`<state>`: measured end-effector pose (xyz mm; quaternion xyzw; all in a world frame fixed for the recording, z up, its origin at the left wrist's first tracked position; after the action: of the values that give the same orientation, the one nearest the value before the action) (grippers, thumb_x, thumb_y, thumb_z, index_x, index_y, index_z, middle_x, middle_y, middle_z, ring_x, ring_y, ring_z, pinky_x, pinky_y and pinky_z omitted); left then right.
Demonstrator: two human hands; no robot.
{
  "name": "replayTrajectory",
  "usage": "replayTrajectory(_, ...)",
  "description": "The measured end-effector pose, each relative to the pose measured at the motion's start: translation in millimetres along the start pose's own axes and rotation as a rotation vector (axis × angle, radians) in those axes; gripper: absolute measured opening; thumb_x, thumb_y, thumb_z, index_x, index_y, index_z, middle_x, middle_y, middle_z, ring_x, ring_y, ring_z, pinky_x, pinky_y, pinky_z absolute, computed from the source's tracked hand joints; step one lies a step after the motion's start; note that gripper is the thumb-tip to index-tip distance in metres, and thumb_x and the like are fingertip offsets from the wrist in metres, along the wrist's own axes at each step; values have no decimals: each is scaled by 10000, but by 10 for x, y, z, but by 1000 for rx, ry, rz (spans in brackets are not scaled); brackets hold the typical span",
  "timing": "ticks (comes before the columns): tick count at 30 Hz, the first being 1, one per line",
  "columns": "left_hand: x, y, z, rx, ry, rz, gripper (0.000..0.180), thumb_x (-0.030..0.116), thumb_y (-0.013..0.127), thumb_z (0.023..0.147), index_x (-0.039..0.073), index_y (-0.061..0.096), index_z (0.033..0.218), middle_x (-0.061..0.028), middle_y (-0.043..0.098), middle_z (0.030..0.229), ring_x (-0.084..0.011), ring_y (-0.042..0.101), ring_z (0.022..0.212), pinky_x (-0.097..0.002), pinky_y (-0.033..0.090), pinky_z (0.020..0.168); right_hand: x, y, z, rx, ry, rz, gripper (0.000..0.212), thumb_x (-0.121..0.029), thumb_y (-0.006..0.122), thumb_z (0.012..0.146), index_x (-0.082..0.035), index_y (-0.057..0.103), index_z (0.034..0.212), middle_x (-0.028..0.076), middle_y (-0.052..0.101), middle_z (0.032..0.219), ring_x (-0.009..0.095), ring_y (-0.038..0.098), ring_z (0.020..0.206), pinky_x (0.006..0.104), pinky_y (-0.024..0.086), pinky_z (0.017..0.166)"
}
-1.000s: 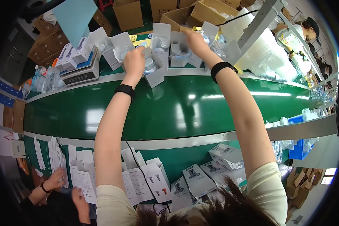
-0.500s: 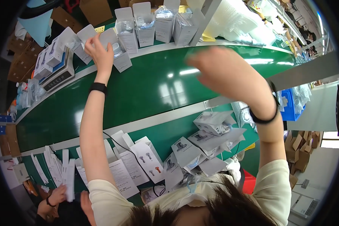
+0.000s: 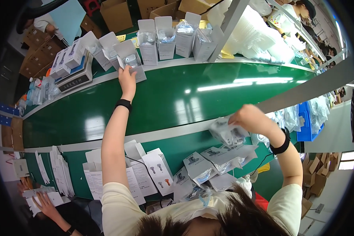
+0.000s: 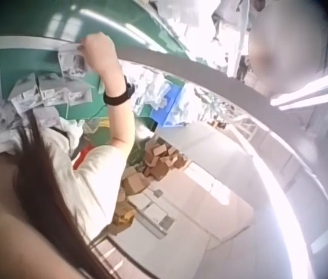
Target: The person packages handheld fans by hand, placing each fan into a bubble wrap sleeve and then into a cardboard box. They also insert a paper manual and a small packet into each box before closing the lid and setting the finished package on the assembly line.
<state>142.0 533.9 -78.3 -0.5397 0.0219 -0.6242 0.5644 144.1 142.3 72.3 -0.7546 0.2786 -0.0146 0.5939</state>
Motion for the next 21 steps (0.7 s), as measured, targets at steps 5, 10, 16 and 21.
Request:
replayTrajectory(5, -8, -199, -22, 94, 12, 14, 174, 24, 662, 649, 1, 580, 801, -146, 536, 826, -312, 560, 766, -359, 443, 661, -70, -676, 535, 160, 23, -64, 187, -50, 616, 662, -24, 636, 847, 146, 611, 727, 295, 576, 660, 332, 462, 611)
replayTrajectory(10, 35, -651, -194, 125, -33, -45, 165, 40, 675, 657, -10, 594, 792, -105, 567, 690, -207, 560, 600, -307, 443, 557, 54, -944, 1162, 326, 206, 122, 202, -6, 600, 698, 43, 585, 893, 140, 596, 648, 208, 600, 561, 294, 469, 509)
replayTrajectory(16, -383, -1212, -100, 252, -147, -47, 179, 52, 682, 673, -7, 605, 823, -79, 588, 636, -118, 544, 525, -258, 431, 492, 673, -900, 2050, 414, 310, 375, 156, -18, 601, 705, 57, 582, 840, 152, 590, 641, 208, 607, 520, 311, 482, 448)
replayTrajectory(21, -731, -1236, 193, 308, -156, 8, 184, 76, 676, 673, -3, 604, 823, -92, 584, 689, -174, 537, 568, -274, 424, 544, 1054, -929, 2527, 369, 422, 358, 186, -32, 608, 717, 71, 542, 856, 143, 588, 677, 208, 600, 510, 294, 486, 427)
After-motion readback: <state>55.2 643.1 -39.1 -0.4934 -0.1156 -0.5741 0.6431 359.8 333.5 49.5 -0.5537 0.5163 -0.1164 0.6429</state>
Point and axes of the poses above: each hand's wrist, its own z-axis towards the middle knuckle, its own y-axis out of the palm, x = y × z, the point moved 4 cm from there along z, towards the middle knuckle
